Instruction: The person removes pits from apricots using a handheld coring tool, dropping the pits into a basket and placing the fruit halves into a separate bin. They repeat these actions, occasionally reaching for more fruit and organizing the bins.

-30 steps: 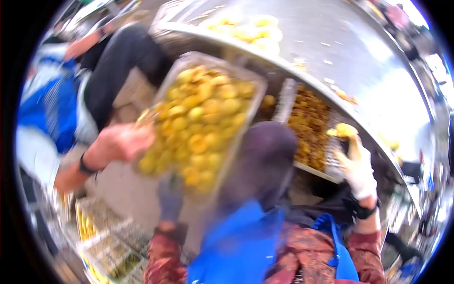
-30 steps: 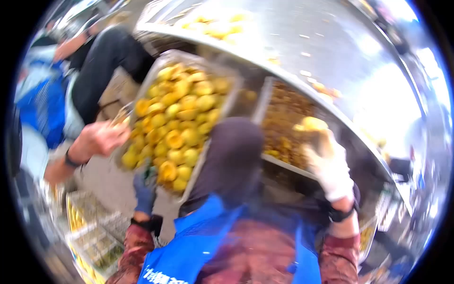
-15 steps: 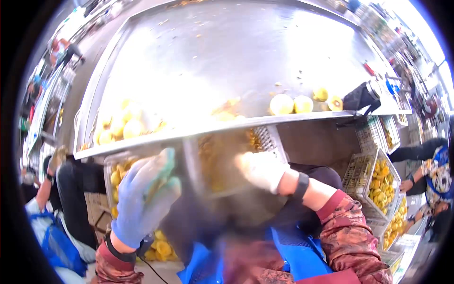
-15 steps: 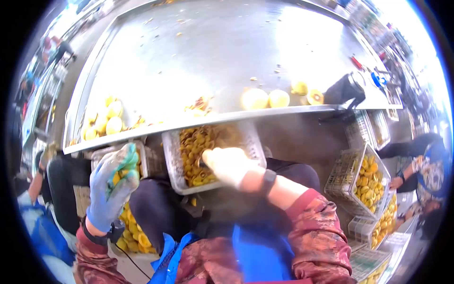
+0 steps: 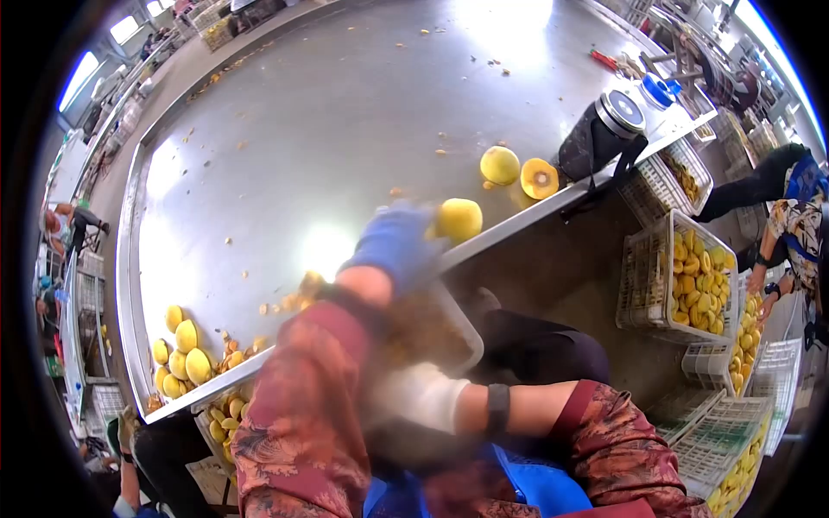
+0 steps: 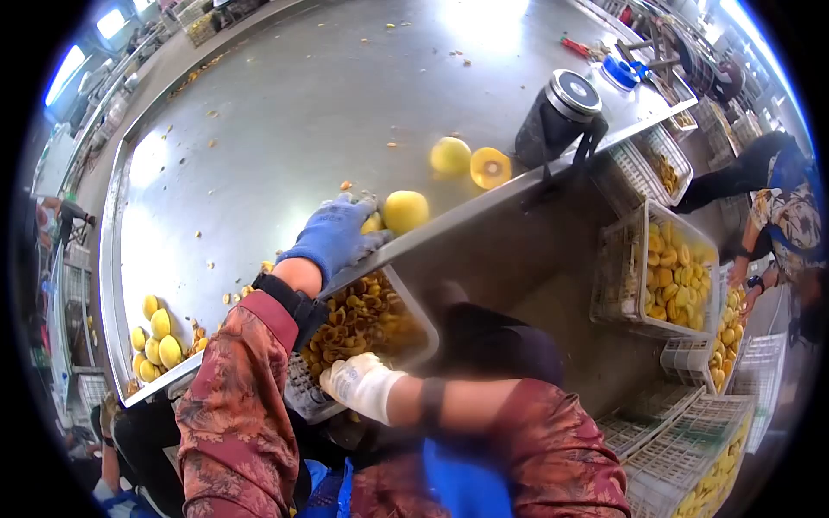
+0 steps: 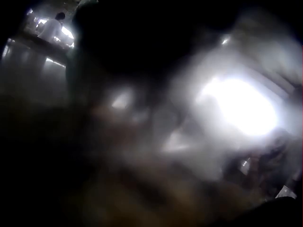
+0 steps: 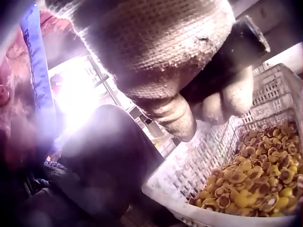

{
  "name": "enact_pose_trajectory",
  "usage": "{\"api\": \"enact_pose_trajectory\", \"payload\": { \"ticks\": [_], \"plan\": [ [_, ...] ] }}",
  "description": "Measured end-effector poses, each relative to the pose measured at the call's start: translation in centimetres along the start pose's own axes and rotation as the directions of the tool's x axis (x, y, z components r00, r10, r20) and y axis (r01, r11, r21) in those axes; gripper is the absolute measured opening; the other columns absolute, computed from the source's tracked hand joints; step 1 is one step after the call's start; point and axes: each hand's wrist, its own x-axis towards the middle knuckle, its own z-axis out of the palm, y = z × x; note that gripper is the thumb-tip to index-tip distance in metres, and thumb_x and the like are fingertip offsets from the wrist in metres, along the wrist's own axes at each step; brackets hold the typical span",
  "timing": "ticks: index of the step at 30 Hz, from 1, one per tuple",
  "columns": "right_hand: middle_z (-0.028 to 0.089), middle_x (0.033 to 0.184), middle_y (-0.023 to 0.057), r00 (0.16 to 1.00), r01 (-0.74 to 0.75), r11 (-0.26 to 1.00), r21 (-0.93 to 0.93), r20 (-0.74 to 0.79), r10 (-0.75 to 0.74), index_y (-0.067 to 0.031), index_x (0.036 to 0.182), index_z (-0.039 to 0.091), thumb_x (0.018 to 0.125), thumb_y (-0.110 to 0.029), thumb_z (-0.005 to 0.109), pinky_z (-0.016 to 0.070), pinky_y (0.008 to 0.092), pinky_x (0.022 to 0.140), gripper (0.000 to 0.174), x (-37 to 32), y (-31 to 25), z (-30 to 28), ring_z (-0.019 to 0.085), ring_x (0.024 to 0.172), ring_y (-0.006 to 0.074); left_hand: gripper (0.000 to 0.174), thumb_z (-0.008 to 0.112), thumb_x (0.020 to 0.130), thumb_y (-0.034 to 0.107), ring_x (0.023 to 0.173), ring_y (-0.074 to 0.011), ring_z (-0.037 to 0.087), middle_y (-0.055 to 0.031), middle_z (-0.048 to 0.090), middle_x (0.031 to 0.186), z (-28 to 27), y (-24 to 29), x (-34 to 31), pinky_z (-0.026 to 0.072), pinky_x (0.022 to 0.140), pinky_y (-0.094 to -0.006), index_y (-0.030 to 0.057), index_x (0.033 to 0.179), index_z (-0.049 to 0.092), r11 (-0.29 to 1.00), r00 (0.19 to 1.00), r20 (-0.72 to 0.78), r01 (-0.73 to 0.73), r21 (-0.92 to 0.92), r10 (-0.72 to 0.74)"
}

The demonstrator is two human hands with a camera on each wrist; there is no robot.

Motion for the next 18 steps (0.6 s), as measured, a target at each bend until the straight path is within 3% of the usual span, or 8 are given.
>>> {"api": "enact_pose_trajectory", "payload": {
  "ticks": [7,9,10,11,13,15,16,18],
  "plan": [
    [0.065,0.096,0.012,0.996,-0.042,0.992,0.116,-0.076,0.051,-0.0055,0.103,0.059,0.068,-0.01,0.073,0.0541,0.0376,0.065,0.038,1.0,0.0,1.4,0.068,0.087,0.0278,0.049,0.071,0.076,0.029,0.097,-0.038,0.061,-0.0208,0.062,0.107,0.1,-0.9,0.1,0.0494,0.086,-0.0414,0.0058,0.117,0.057,0.996,0.998,-0.055,-0.006,-0.089,0.001],
    [0.065,0.096,0.0123,0.994,-0.063,0.988,0.145,-0.084,0.075,-0.0047,0.102,0.059,0.067,-0.008,0.073,0.0542,0.0377,0.066,0.038,0.2,-0.1,0.9,0.068,0.087,0.0289,0.044,0.067,0.079,0.024,0.093,-0.0333,0.063,-0.0176,0.064,0.104,2.1,-4.3,0.2,0.0512,0.081,-0.0385,0.0043,0.118,0.058,0.917,0.979,-0.142,0.078,-0.392,-0.144],
    [0.065,0.096,0.0124,0.991,-0.087,0.986,0.143,-0.085,0.1,-0.0043,0.102,0.059,0.067,-0.007,0.073,0.0542,0.0376,0.066,0.038,-1.2,-0.5,-1.1,0.068,0.087,0.0294,0.042,0.065,0.081,0.021,0.091,-0.031,0.064,-0.016,0.066,0.103,2.7,-6.4,0.0,0.0521,0.079,-0.037,0.0036,0.118,0.058,0.839,0.959,-0.169,0.105,-0.534,-0.227],
    [0.065,0.096,0.0126,0.989,-0.108,0.984,0.14,-0.086,0.121,-0.0039,0.102,0.059,0.067,-0.006,0.073,0.0542,0.0376,0.066,0.037,-2.2,-0.7,-2.1,0.067,0.087,0.03,0.037,0.064,0.082,0.013,0.083,-0.0242,0.064,-0.0108,0.065,0.097,2.2,-7.9,-0.4,0.0533,0.073,-0.035,0.0002,0.116,0.057,0.516,0.969,-0.045,0.09,-0.852,-0.244],
    [0.066,0.086,0.0123,0.984,-0.07,0.981,0.182,-0.147,0.097,-0.0048,0.1,0.059,0.073,-0.01,0.07,0.0537,0.038,0.065,0.03,-2.5,-0.2,-1.4,0.068,0.082,0.0278,0.032,0.06,0.085,0.014,0.083,-0.0223,0.063,-0.0084,0.063,0.096,0.3,-8.6,-3.1,0.0537,0.073,-0.037,0.0021,0.115,0.057,0.122,0.948,-0.005,0.036,-0.992,-0.319],
    [0.066,0.079,0.0115,0.985,-0.137,0.956,0.259,-0.064,0.158,-0.0058,0.098,0.059,0.082,-0.013,0.061,0.0535,0.0385,0.064,0.018,-2.1,-0.2,-1.6,0.068,0.077,0.0259,0.029,0.056,0.09,0.022,0.085,-0.0232,0.063,-0.009,0.064,0.099,0.0,-9.6,-5.5,0.0543,0.073,-0.0368,0.0046,0.113,0.057,-0.236,0.974,-0.017,-0.072,-0.969,-0.226],
    [0.066,0.077,0.0109,0.984,-0.161,0.971,0.179,-0.051,0.173,-0.0065,0.098,0.06,0.089,-0.015,0.051,0.0535,0.0381,0.066,0.015,-2.3,-0.5,-2.6,0.068,0.075,0.0255,0.038,0.054,0.093,0.037,0.088,-0.0251,0.064,-0.0102,0.064,0.104,-0.2,-9.0,-6.8,0.0553,0.074,-0.0381,0.0054,0.113,0.058,-0.277,0.935,0.038,-0.065,-0.959,-0.354],
    [0.067,0.083,0.0131,0.969,-0.233,0.889,0.394,0.018,0.245,-0.0064,0.1,0.061,0.09,-0.016,0.051,0.0532,0.0391,0.071,0.017,-1.4,-0.4,-1.8,0.067,0.078,0.0279,0.045,0.052,0.093,0.045,0.09,-0.0263,0.064,-0.0109,0.064,0.106,-0.8,-9.1,-8.6,0.0557,0.075,-0.0399,0.0058,0.114,0.058,-0.386,0.952,0.047,-0.078,-0.919,-0.303]
  ]
}}
